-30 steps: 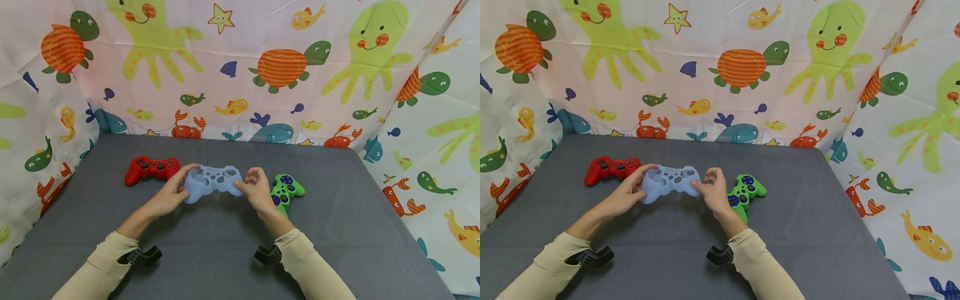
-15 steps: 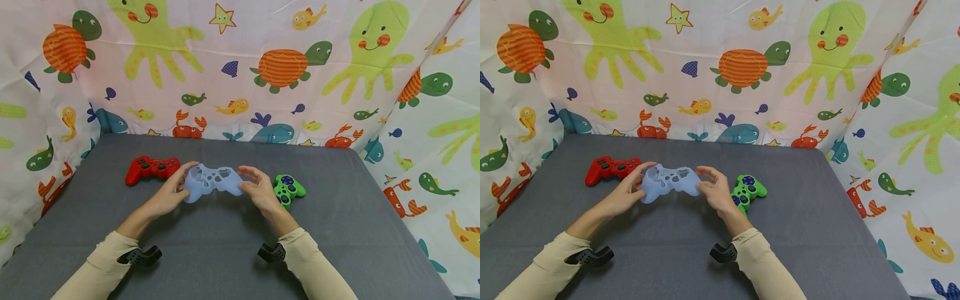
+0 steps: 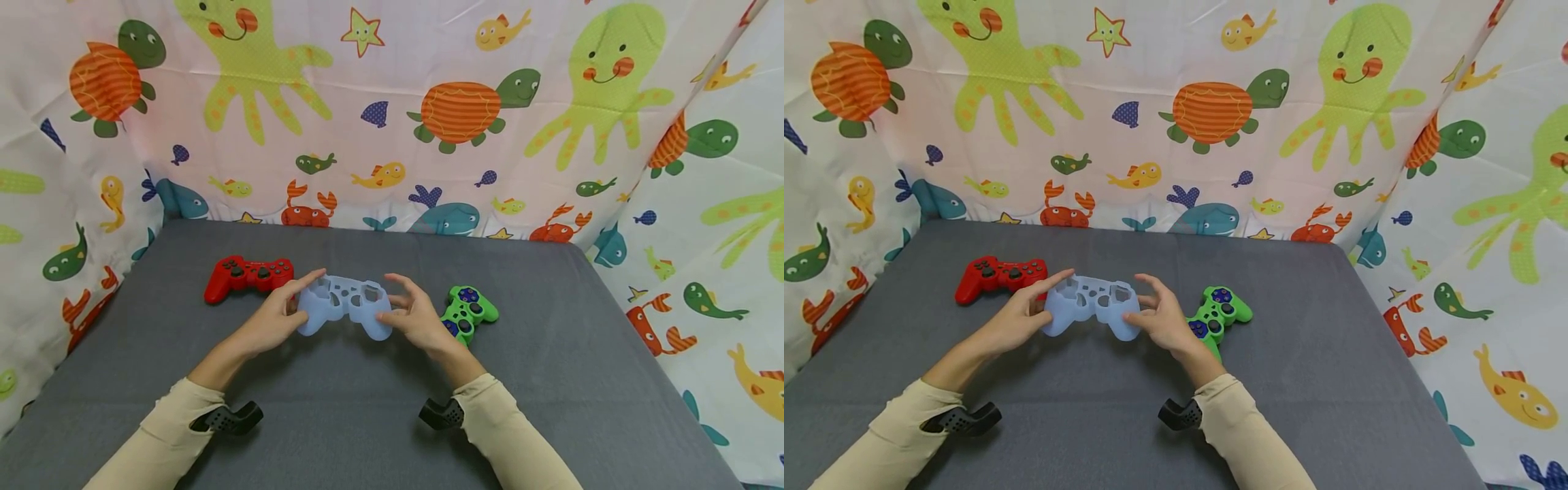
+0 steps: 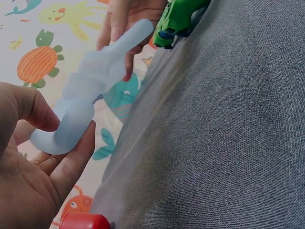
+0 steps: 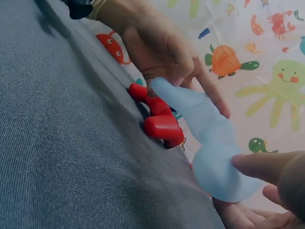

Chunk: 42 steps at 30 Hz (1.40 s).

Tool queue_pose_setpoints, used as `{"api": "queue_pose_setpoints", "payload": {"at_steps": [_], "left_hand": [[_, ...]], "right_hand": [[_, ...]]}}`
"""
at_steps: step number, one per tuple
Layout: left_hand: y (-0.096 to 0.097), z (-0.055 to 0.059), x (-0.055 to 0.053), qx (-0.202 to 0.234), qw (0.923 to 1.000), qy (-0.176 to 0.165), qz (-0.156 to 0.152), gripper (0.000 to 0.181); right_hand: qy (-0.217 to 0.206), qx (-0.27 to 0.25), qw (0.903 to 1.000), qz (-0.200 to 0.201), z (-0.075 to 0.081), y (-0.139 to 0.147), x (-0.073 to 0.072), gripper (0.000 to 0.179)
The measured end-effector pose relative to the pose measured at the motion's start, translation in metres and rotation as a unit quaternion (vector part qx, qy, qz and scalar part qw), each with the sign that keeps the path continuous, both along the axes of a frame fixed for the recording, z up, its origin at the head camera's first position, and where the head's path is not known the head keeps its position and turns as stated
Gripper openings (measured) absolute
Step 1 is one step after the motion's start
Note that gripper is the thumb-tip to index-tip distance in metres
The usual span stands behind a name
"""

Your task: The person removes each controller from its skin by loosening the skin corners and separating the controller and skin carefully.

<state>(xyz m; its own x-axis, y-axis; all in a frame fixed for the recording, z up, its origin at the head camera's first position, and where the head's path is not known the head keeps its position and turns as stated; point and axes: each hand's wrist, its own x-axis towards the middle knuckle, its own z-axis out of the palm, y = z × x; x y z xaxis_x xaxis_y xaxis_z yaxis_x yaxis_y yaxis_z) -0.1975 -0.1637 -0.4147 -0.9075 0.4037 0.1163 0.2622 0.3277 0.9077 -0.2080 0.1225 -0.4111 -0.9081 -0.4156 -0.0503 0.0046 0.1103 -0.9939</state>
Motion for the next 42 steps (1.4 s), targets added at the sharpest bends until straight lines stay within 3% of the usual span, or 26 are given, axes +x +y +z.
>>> {"api": "queue_pose_setpoints", "payload": {"at_steps": [9,16,25,34,42], "left_hand": [[-0.001,0.002,0.001,-0.011,0.9998,0.014,0.003,0.074],[-0.008,0.006,-0.002,0.001,0.9999,0.002,0.012,0.064],[-0.023,0.017,0.001,-0.010,0.9999,-0.008,0.000,0.058],[-0.049,0.021,0.015,-0.019,0.9994,-0.028,-0.004,0.057],[-0.075,0.023,0.032,-0.014,0.9993,-0.033,0.007,0.059]], "right_hand": [[0.025,0.059,0.9972,0.040,0.002,-0.001,0.002,0.070],[0.076,0.026,0.9963,0.033,0.005,-0.004,0.000,0.056],[0.072,0.004,0.9970,0.027,0.008,-0.008,0.001,0.057],[0.095,0.034,0.9898,0.101,0.011,-0.021,0.008,0.062],[0.104,0.023,0.9878,0.114,0.012,-0.044,0.012,0.059]]}}
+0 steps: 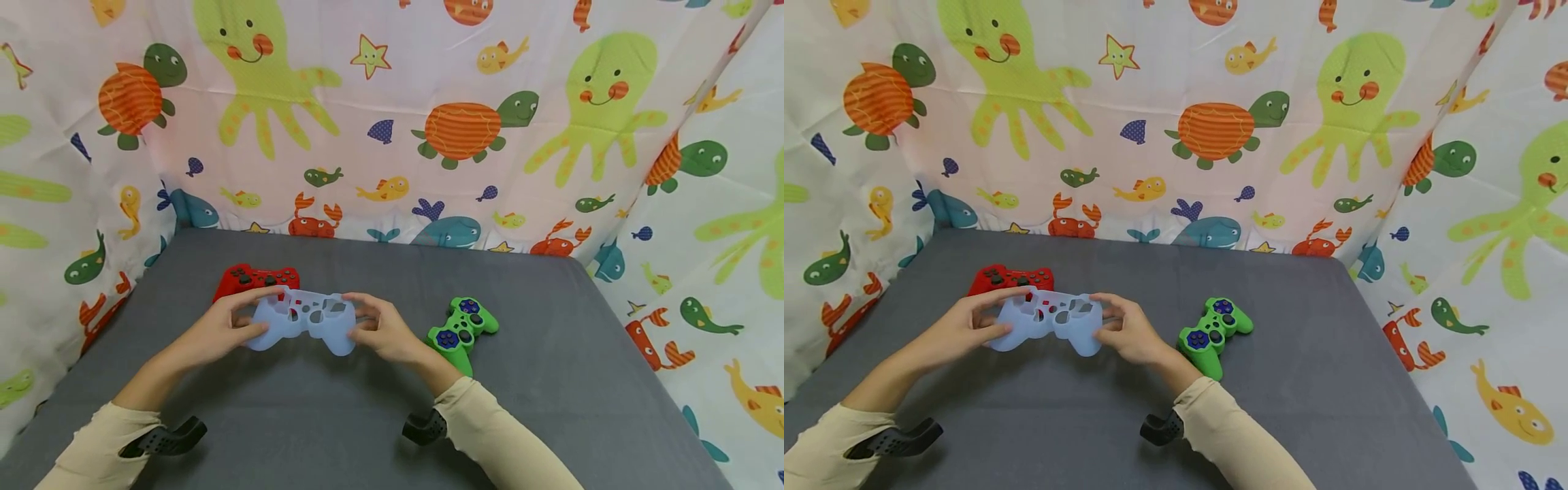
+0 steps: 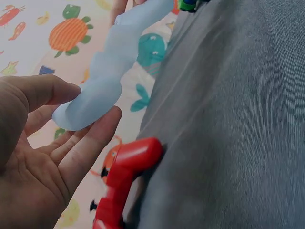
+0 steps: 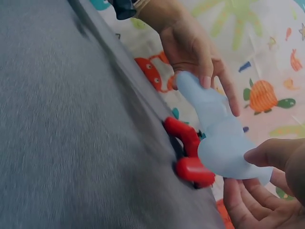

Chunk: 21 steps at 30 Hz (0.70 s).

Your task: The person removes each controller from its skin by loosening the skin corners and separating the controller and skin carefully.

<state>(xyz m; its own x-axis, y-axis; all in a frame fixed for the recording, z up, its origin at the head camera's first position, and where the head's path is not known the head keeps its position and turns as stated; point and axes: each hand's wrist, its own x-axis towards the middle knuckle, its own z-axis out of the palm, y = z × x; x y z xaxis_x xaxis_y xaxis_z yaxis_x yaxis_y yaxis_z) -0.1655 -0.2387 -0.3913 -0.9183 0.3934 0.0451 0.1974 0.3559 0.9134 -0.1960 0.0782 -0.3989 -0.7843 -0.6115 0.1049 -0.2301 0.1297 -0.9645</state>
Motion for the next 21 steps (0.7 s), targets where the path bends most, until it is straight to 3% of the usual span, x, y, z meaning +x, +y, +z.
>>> {"api": "queue_pose_setpoints", "payload": {"at_steps": [21], "left_hand": [[-0.070,0.002,0.031,-0.057,0.9944,0.045,0.077,0.065]], "right_hand": [[-0.064,-0.032,0.9967,0.039,0.002,-0.072,0.007,0.058]]}}
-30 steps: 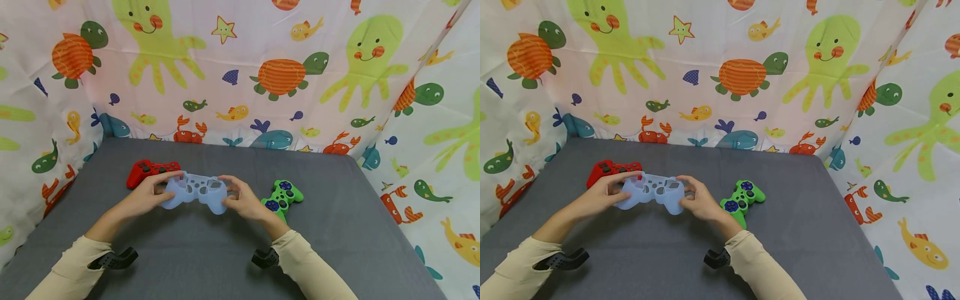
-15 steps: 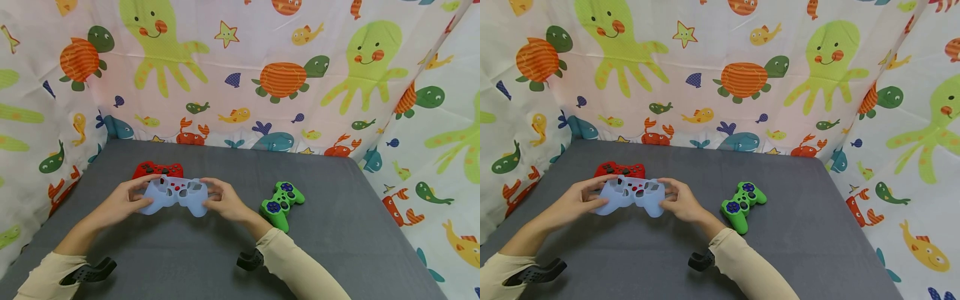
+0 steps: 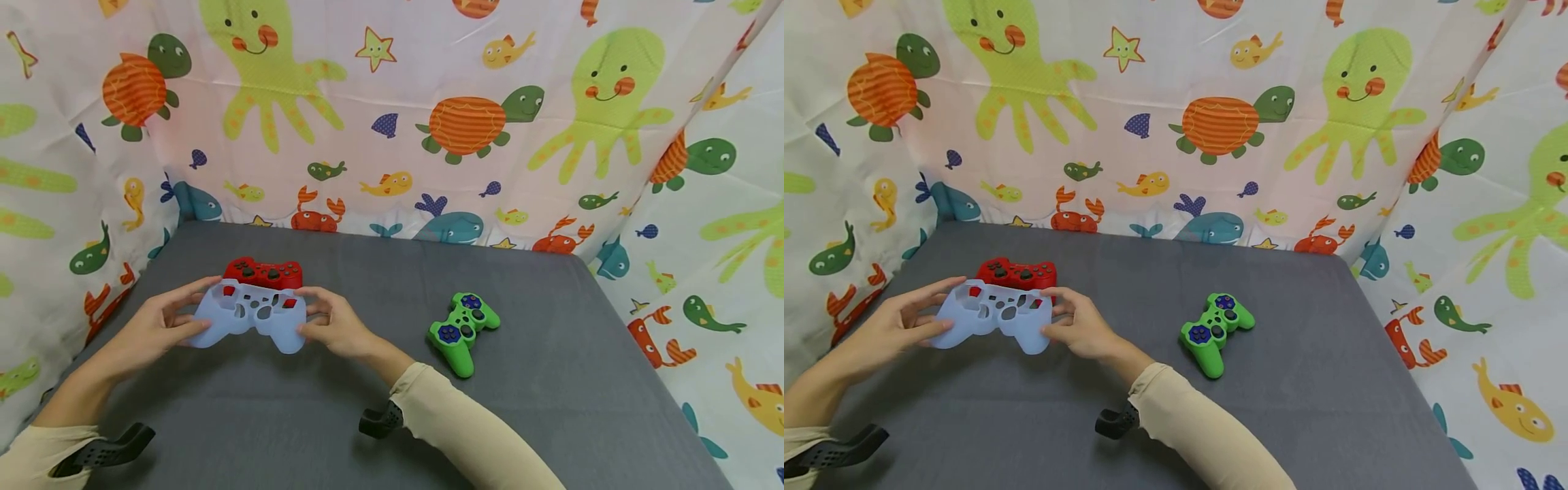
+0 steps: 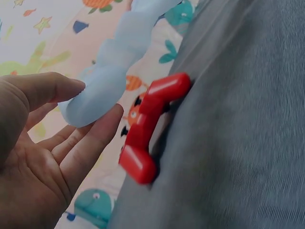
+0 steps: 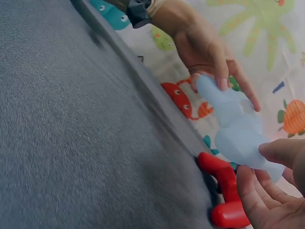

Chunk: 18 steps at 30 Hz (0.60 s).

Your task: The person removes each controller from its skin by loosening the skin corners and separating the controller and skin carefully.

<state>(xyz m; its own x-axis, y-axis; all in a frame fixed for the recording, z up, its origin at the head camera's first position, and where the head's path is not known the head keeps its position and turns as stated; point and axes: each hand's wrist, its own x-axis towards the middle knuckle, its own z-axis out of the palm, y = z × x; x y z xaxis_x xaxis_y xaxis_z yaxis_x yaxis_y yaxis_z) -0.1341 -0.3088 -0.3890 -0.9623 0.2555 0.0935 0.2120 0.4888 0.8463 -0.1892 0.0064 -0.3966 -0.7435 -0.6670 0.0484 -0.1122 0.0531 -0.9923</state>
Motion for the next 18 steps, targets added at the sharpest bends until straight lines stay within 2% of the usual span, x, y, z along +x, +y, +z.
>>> {"api": "queue_pose_setpoints", "payload": {"at_steps": [5,13,18], "left_hand": [[-0.017,-0.002,0.004,-0.018,0.9997,0.009,0.015,0.063],[-0.040,-0.008,0.011,-0.037,0.9986,-0.027,0.025,0.060],[-0.055,-0.012,0.014,-0.044,0.9981,-0.030,0.031,0.059]], "right_hand": [[-0.023,-0.003,0.9997,-0.003,-0.001,-0.016,0.003,0.058],[-0.062,-0.006,0.9980,-0.011,-0.010,-0.041,0.007,0.055],[-0.086,-0.009,0.9962,-0.013,-0.012,-0.054,0.011,0.055]]}}
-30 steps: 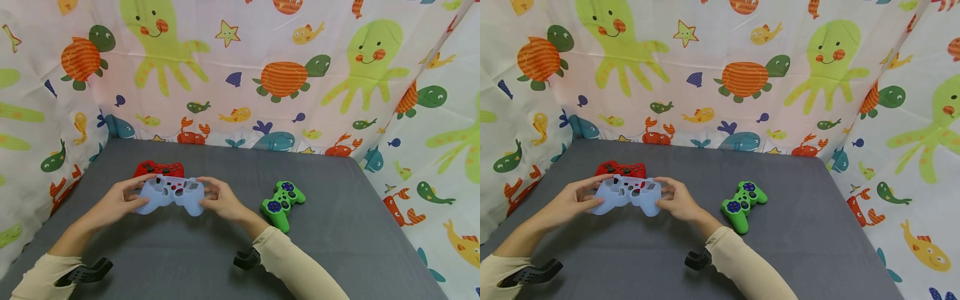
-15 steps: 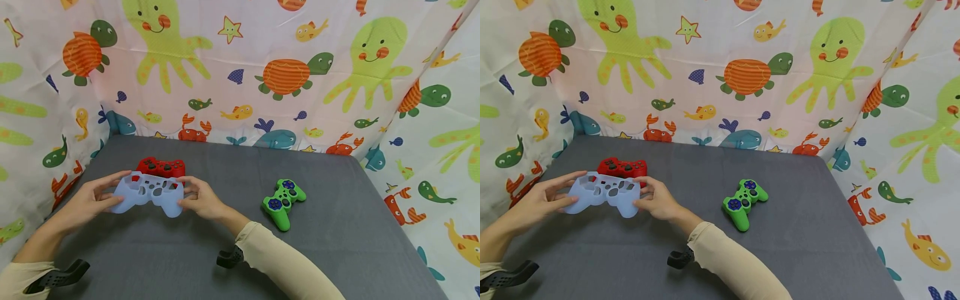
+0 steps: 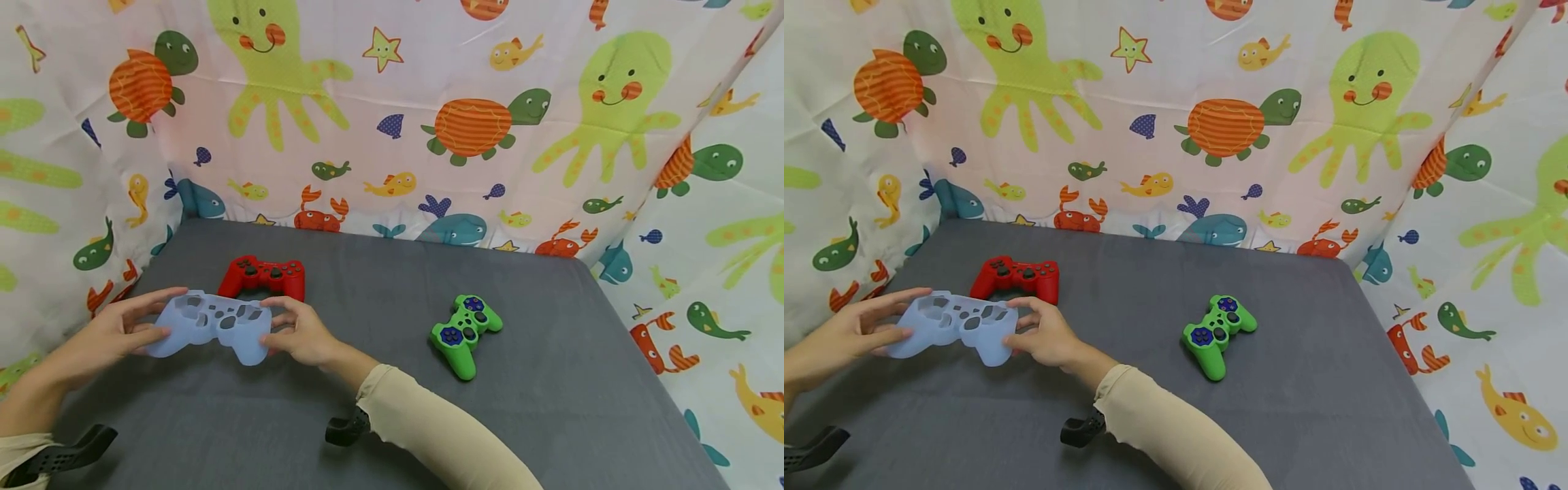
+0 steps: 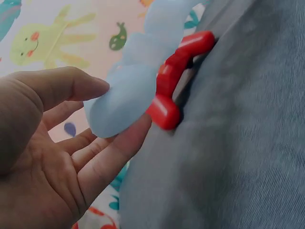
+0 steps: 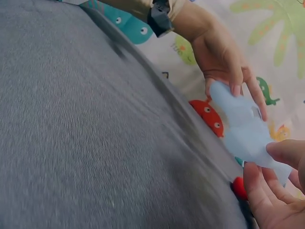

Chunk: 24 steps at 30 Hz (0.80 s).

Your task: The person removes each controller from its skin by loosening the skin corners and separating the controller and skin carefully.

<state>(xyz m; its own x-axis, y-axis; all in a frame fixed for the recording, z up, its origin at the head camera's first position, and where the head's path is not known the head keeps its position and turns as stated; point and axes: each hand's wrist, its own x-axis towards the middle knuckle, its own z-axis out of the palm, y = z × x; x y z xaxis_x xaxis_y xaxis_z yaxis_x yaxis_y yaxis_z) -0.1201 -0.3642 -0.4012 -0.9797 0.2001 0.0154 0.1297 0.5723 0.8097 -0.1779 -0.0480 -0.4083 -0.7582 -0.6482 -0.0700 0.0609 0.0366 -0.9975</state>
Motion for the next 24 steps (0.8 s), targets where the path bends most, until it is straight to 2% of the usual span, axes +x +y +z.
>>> {"api": "queue_pose_setpoints", "payload": {"at_steps": [8,18,24], "left_hand": [[-0.019,-0.008,0.001,-0.033,0.9993,-0.005,0.019,0.059],[-0.037,-0.017,0.004,-0.078,0.9954,-0.050,0.023,0.063],[-0.044,-0.022,0.001,-0.087,0.9951,-0.040,0.025,0.061]], "right_hand": [[-0.025,0.011,0.9996,0.002,0.001,-0.020,0.009,0.056],[-0.055,0.022,0.9982,-0.008,-0.011,-0.044,0.017,0.055],[-0.063,0.037,0.9972,-0.016,-0.015,-0.053,0.017,0.054]]}}
